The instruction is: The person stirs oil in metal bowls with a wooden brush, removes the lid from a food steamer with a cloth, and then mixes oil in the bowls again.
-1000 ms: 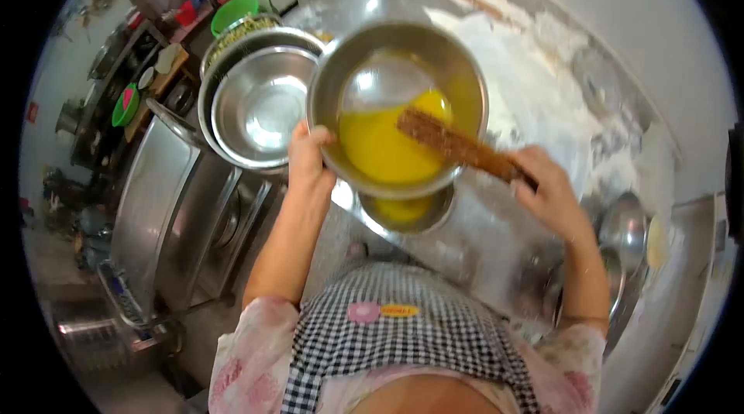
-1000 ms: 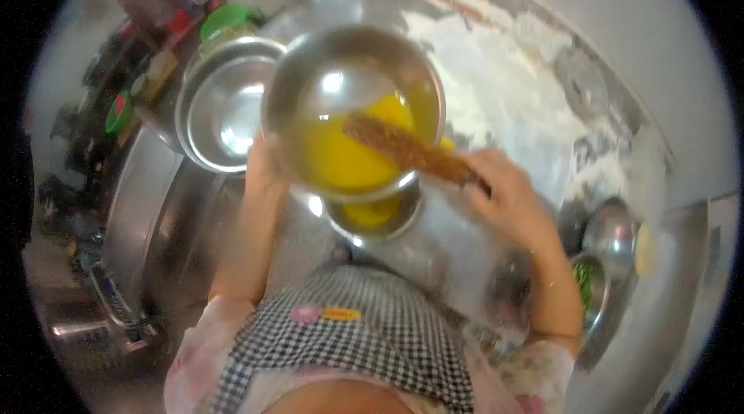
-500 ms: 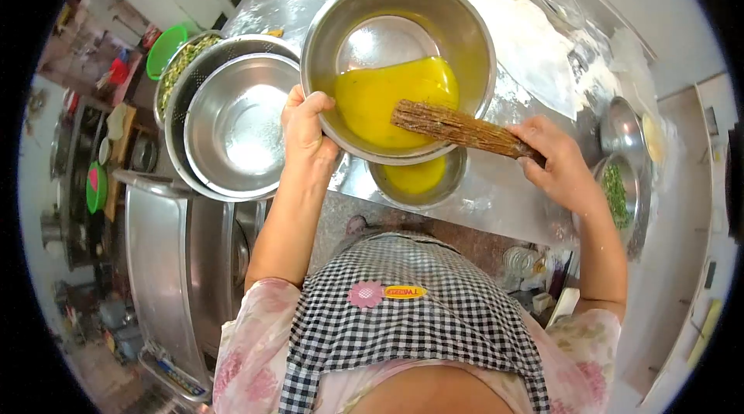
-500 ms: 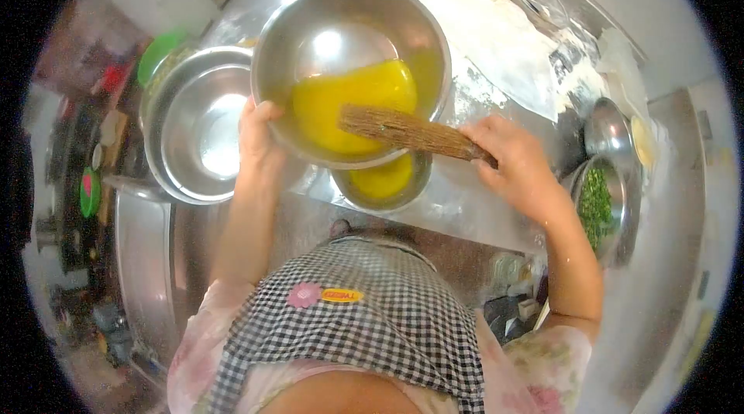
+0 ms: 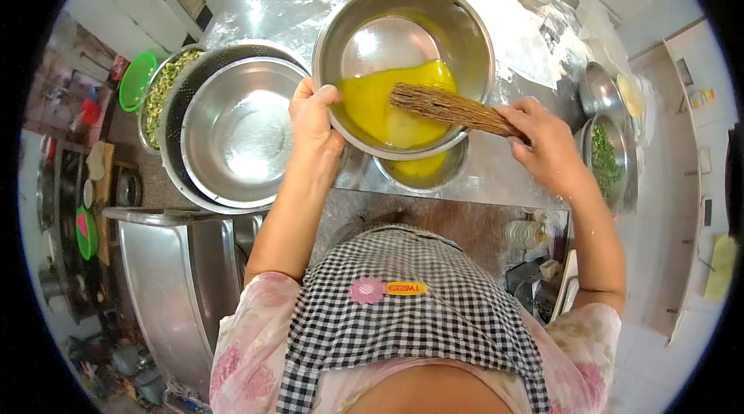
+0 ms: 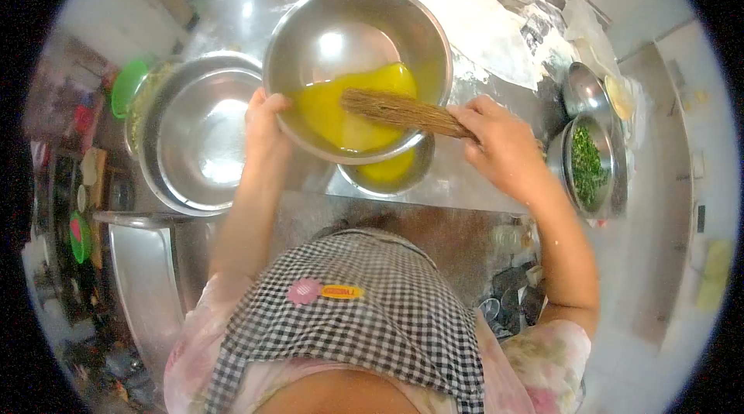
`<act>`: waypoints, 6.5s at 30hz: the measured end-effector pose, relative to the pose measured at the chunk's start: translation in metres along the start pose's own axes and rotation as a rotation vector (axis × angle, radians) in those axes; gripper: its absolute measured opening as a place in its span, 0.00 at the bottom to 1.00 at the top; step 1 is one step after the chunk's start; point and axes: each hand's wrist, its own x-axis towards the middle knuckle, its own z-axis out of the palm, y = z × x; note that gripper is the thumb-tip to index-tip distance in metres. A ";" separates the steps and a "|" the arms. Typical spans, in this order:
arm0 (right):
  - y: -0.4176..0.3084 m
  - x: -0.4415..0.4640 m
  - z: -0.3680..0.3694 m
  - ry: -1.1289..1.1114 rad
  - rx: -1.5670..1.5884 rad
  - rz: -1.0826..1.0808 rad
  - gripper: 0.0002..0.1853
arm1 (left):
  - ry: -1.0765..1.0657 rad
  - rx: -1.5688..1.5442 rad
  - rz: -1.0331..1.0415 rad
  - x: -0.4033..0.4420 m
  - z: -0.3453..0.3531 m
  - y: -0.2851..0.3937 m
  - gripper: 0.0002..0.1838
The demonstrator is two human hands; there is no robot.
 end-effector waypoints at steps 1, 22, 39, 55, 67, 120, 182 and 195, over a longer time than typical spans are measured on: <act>-0.002 -0.003 -0.007 -0.006 0.000 0.013 0.27 | -0.013 0.002 0.012 0.000 -0.001 0.000 0.15; -0.004 0.004 0.014 -0.075 0.032 -0.188 0.26 | 0.118 -0.092 0.105 -0.021 0.009 -0.008 0.11; 0.010 -0.005 -0.048 -0.129 -0.406 -0.267 0.24 | 0.099 -0.114 0.106 -0.030 0.008 -0.006 0.11; 0.006 -0.009 -0.046 -0.013 -0.394 -0.229 0.23 | 0.055 -0.155 0.111 -0.027 -0.008 -0.011 0.12; -0.023 0.009 -0.051 -0.146 -0.567 -0.432 0.15 | 0.042 -0.132 0.122 -0.027 -0.011 -0.012 0.12; -0.039 0.017 -0.060 -0.203 -0.387 -0.255 0.21 | 0.110 -0.140 0.082 -0.028 -0.008 -0.011 0.12; -0.035 0.005 -0.025 -0.117 0.120 -0.177 0.23 | 0.148 -0.124 0.145 -0.049 -0.009 0.026 0.10; -0.067 0.040 -0.012 -0.041 0.119 -0.331 0.24 | 0.224 -0.097 0.272 -0.054 -0.042 0.071 0.10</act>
